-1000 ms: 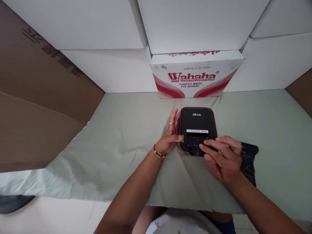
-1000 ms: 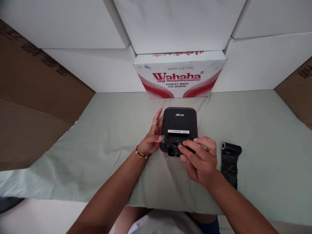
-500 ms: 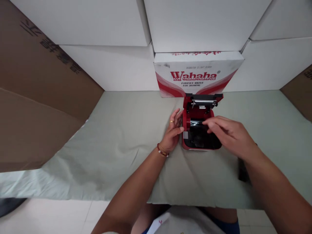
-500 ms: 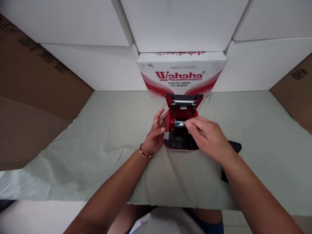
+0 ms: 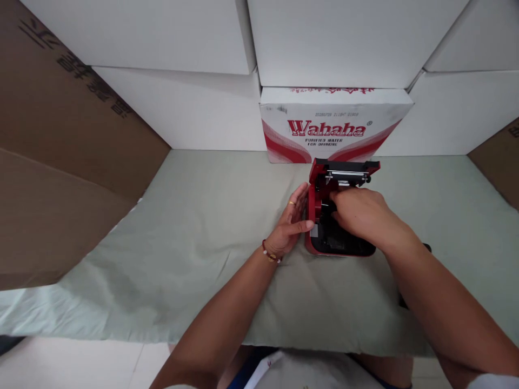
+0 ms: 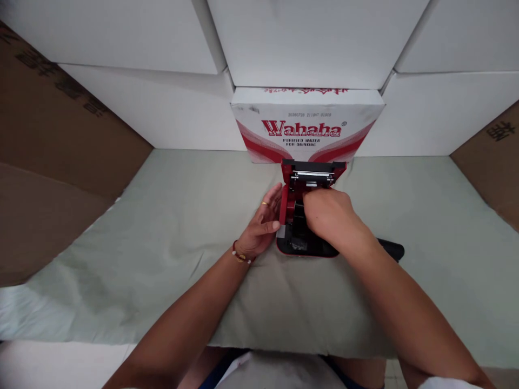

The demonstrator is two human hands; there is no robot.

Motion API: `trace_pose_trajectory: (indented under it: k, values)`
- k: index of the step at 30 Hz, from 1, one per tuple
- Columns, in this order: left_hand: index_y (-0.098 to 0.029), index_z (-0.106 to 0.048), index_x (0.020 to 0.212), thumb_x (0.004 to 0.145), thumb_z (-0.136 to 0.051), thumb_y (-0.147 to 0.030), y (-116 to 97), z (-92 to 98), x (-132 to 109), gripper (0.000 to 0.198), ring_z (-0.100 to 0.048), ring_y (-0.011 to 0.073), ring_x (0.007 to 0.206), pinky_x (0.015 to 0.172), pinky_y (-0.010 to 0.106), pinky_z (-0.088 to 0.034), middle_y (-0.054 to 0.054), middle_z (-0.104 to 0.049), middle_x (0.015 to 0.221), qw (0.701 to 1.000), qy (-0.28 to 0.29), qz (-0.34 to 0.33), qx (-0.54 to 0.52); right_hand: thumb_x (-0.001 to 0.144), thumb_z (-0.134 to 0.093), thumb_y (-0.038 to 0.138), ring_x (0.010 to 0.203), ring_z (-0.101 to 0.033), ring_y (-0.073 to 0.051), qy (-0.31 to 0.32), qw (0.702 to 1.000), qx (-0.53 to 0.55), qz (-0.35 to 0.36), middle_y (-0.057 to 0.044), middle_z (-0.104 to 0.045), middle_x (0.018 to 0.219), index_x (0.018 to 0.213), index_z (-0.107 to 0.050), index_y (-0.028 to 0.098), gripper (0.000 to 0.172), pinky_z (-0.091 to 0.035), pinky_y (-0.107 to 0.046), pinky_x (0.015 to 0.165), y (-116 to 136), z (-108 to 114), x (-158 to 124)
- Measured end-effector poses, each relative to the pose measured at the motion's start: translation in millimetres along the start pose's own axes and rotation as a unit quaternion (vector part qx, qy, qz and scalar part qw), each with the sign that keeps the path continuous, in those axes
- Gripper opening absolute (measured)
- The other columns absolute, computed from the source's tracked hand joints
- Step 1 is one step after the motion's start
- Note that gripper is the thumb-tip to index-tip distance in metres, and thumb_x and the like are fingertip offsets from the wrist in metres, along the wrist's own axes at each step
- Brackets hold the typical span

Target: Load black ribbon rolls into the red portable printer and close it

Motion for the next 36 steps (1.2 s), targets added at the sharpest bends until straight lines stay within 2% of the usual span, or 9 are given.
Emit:
trace_pose_trajectory:
  k: [5, 10, 12, 15, 21, 26, 29, 32, 36]
  values:
    - [-0.031, -0.065, 0.150, 0.080, -0.091, -0.042, 4.1, 6.9, 4.1, 0.075, -0.036, 0.0357, 0.170, 0.143, 0.055, -0.020, 0.006, -0.055, 0.173, 0.999, -0.026, 0.024, -0.024, 0.097, -0.065, 0.025, 0.097, -0.080, -0.033, -0.069, 0.989, 0.133, -0.013, -0.014, -0.083, 0.120, 0.127, -0.075, 0.021, 0.032, -0.059, -0.042, 0.076, -11.5, 12.7, -23.5]
    - [-0.031, -0.067, 0.147, 0.085, -0.088, -0.041, 2.6, 8.5, 4.1, 0.066, -0.038, 0.0349, 0.170, 0.143, 0.056, -0.021, 0.006, -0.056, 0.172, 0.999, -0.036, 0.029, -0.015, 0.105, -0.064, 0.054, 0.100, -0.083, -0.028, -0.155, 0.903, 0.395, 0.064, -0.003, -0.085, 0.117, 0.136, -0.076, 0.034, 0.038, -0.067, -0.035, 0.079, -63.9, 28.1, -109.7]
    - [-0.032, -0.064, 0.151, 0.084, -0.090, -0.044, 0.6, 4.4, 2.8, 0.073, -0.035, 0.0348, 0.171, 0.144, 0.056, -0.020, 0.006, -0.051, 0.175, 0.999, -0.017, 0.024, -0.016, 0.103, -0.071, 0.053, 0.096, -0.084, -0.026, -0.178, 0.884, 0.429, 0.058, -0.003, -0.087, 0.116, 0.135, -0.078, 0.042, 0.035, -0.067, -0.029, 0.074, -92.4, 16.9, -142.6]
    - [-0.036, -0.057, 0.159, 0.078, -0.094, -0.046, -3.4, -2.9, 0.3, 0.089, -0.027, 0.0341, 0.174, 0.145, 0.053, -0.018, 0.003, -0.041, 0.182, 1.000, 0.018, 0.014, -0.008, 0.101, -0.074, 0.052, 0.091, -0.086, -0.026, -0.073, 0.876, 0.471, 0.072, -0.007, -0.088, 0.116, 0.128, -0.082, 0.039, 0.031, -0.069, -0.027, 0.072, -90.4, -32.8, -156.4]
    - [-0.039, -0.053, 0.162, 0.073, -0.097, -0.044, -11.6, -6.7, -1.6, 0.099, -0.018, 0.0340, 0.177, 0.146, 0.052, -0.014, 0.001, -0.035, 0.185, 0.999, 0.042, 0.008, 0.018, 0.105, -0.068, 0.047, 0.112, -0.084, -0.026, -0.098, 0.893, 0.431, 0.090, -0.008, -0.084, 0.130, 0.132, -0.078, 0.031, 0.033, -0.070, -0.039, 0.093, -44.1, -74.7, -141.9]
    - [-0.038, -0.057, 0.158, 0.073, -0.098, -0.041, -9.7, -4.9, -0.5, 0.095, -0.021, 0.0353, 0.176, 0.145, 0.053, -0.015, 0.002, -0.039, 0.183, 0.999, 0.035, 0.017, 0.014, 0.108, -0.059, 0.048, 0.112, -0.081, -0.030, -0.250, 0.910, 0.329, -0.046, -0.005, -0.083, 0.126, 0.128, -0.079, 0.035, 0.031, -0.066, -0.047, 0.092, -128.3, -78.8, -162.2]
    - [-0.037, -0.062, 0.153, 0.072, -0.098, -0.039, -7.7, -2.9, 1.1, 0.088, -0.027, 0.0344, 0.174, 0.145, 0.052, -0.015, 0.002, -0.047, 0.178, 1.000, 0.028, 0.012, -0.004, 0.104, -0.057, 0.055, 0.098, -0.080, -0.035, -0.224, 0.943, 0.240, -0.055, -0.008, -0.083, 0.122, 0.130, -0.079, 0.034, 0.040, -0.063, -0.052, 0.079, -173.9, -106.1, -159.9]
    - [-0.037, -0.065, 0.149, 0.072, -0.098, -0.038, -6.7, -1.6, 2.9, 0.084, -0.030, 0.0338, 0.173, 0.145, 0.051, -0.017, 0.002, -0.051, 0.175, 1.000, 0.023, 0.010, -0.014, 0.103, -0.059, 0.060, 0.090, -0.078, -0.037, -0.217, 0.955, 0.201, -0.033, -0.012, -0.085, 0.116, 0.129, -0.080, 0.037, 0.041, -0.059, -0.057, 0.080, -192.3, -123.4, -149.5]
    - [-0.036, -0.063, 0.150, 0.073, -0.098, -0.041, -7.6, -1.1, 3.2, 0.085, -0.031, 0.0347, 0.173, 0.144, 0.052, -0.020, 0.004, -0.050, 0.176, 1.000, 0.022, 0.008, -0.001, 0.098, -0.065, 0.074, 0.086, -0.078, -0.037, -0.232, 0.944, 0.233, -0.019, -0.013, -0.087, 0.101, 0.116, -0.086, 0.035, 0.048, -0.058, -0.058, 0.079, -181.8, -110.2, -150.9]
Point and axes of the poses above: each hand's wrist, its own x-axis towards the middle knuckle, its own z-axis out of the back of the hand, y = z × x, the point moved 9 cm from there along x, towards the middle knuckle
